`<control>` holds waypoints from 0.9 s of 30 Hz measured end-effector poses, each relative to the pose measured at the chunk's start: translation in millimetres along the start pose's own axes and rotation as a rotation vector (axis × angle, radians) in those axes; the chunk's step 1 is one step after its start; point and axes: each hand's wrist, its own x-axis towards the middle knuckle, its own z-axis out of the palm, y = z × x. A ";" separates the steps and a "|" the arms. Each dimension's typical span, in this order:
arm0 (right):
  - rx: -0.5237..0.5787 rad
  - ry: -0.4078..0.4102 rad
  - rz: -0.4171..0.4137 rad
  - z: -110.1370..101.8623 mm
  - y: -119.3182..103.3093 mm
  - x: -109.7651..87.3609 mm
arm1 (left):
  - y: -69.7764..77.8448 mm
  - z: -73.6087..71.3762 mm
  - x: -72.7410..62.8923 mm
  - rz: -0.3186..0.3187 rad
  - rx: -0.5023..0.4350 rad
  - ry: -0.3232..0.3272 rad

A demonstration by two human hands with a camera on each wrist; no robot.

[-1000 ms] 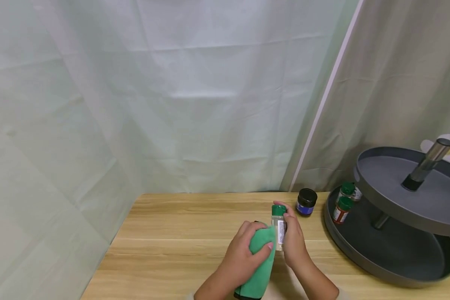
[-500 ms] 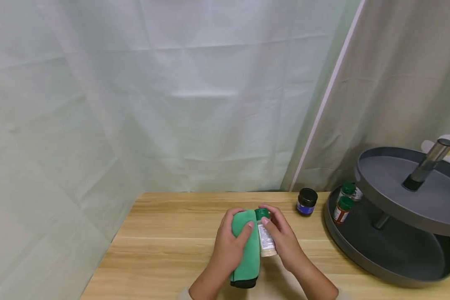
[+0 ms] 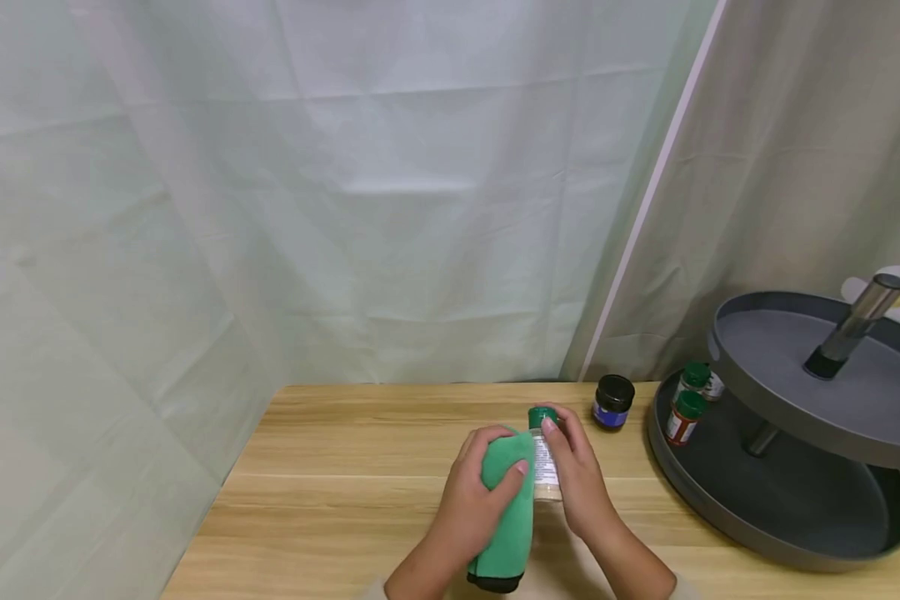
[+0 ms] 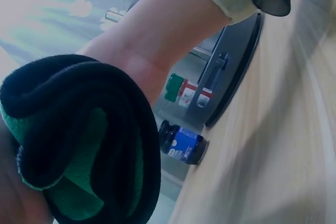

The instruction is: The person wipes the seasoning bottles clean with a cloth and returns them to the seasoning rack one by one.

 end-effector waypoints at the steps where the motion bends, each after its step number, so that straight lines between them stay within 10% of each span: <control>1: 0.024 0.005 0.010 -0.7 -0.7 0.3 | 0.0 1.0 -0.8 0.011 0.020 -0.005; 10: 0.208 0.045 0.088 -4.6 -3.1 3.9 | -3.2 3.8 -2.4 0.103 0.141 -0.014; 27: 0.175 -0.259 0.064 1.0 -8.5 -6.5 | -0.6 -6.7 4.6 -0.004 0.015 0.154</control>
